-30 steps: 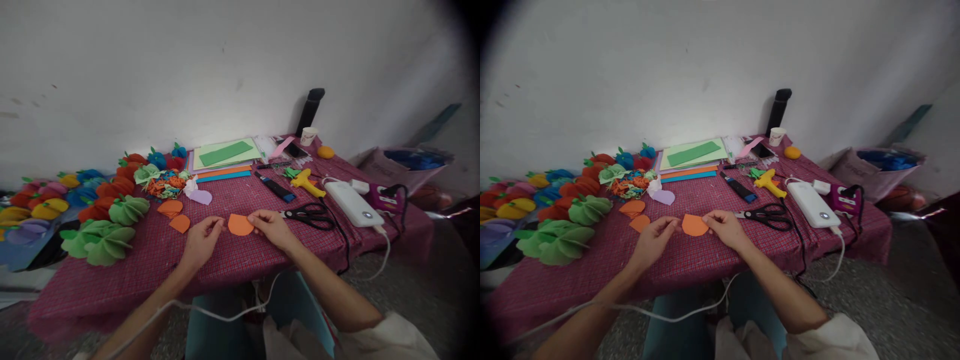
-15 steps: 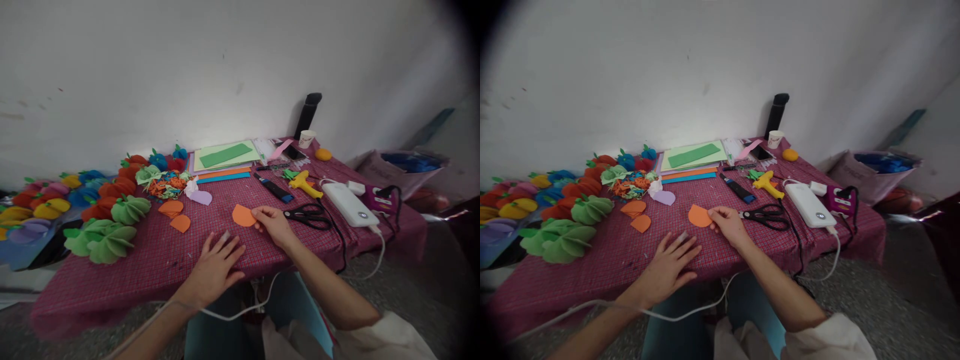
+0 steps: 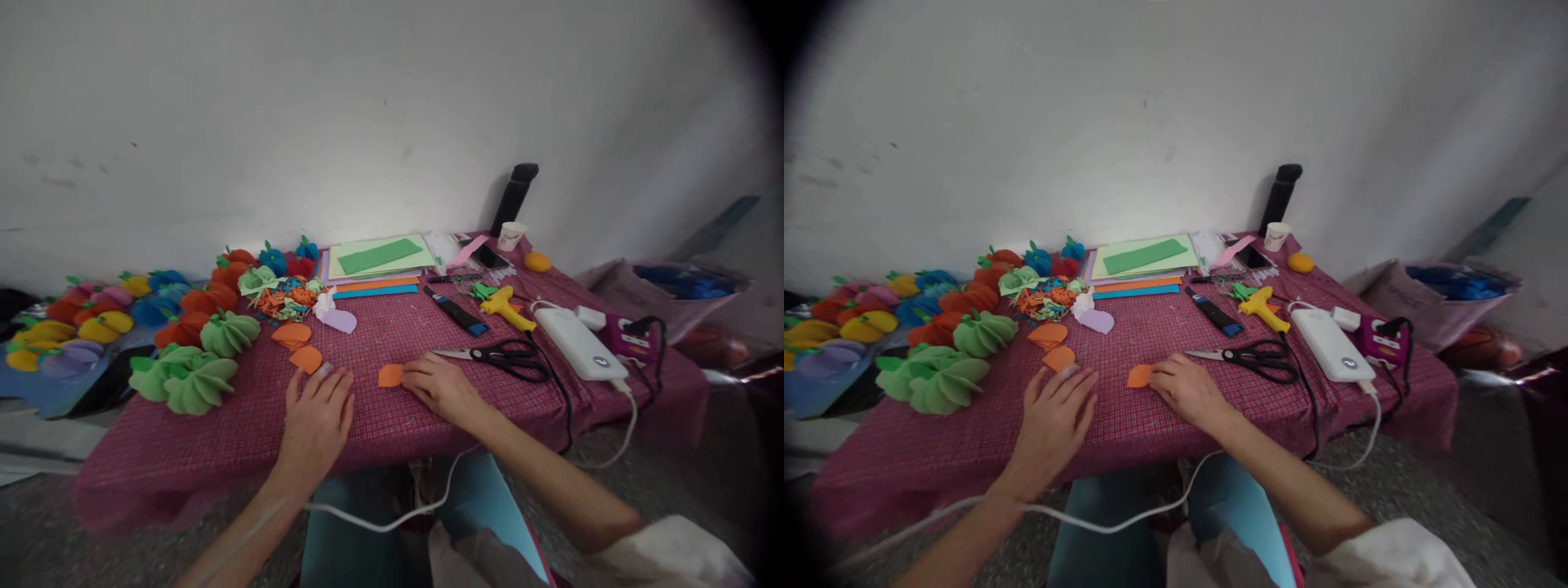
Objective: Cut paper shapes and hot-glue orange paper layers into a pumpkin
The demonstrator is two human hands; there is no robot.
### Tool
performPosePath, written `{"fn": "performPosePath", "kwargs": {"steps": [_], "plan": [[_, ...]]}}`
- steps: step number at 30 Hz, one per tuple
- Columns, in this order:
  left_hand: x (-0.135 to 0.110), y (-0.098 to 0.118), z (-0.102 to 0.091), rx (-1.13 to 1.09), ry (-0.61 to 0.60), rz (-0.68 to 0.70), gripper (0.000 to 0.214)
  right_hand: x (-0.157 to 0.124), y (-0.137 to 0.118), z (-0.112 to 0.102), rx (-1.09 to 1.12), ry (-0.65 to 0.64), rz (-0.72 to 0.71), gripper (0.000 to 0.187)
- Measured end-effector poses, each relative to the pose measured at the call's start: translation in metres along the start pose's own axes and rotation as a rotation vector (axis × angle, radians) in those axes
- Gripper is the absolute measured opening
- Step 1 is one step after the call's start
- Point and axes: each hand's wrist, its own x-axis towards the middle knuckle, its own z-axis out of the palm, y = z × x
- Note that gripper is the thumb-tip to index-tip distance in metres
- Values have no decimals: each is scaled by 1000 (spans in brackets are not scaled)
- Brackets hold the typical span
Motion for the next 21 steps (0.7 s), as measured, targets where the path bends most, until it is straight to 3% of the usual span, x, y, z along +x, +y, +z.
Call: {"fn": "performPosePath", "kwargs": {"steps": [3, 6, 12, 14, 21], "plan": [[-6, 8, 5, -49, 3, 23, 26, -4, -6, -3, -38, -97, -41, 20], [-10, 12, 10, -85, 1, 48, 25, -8, -7, -8, -28, -115, 1, 21], [-8, 13, 16, -104, -30, 63, 26, -21, 6, -12, -24, 97, 189, 19], [-4, 12, 19, -106, -51, 58, 28, -23, 7, -13, -12, 113, 227, 17], [9, 15, 32, -115, -101, 57, 35, -7, -5, -12, 34, -46, 268, 41]]}}
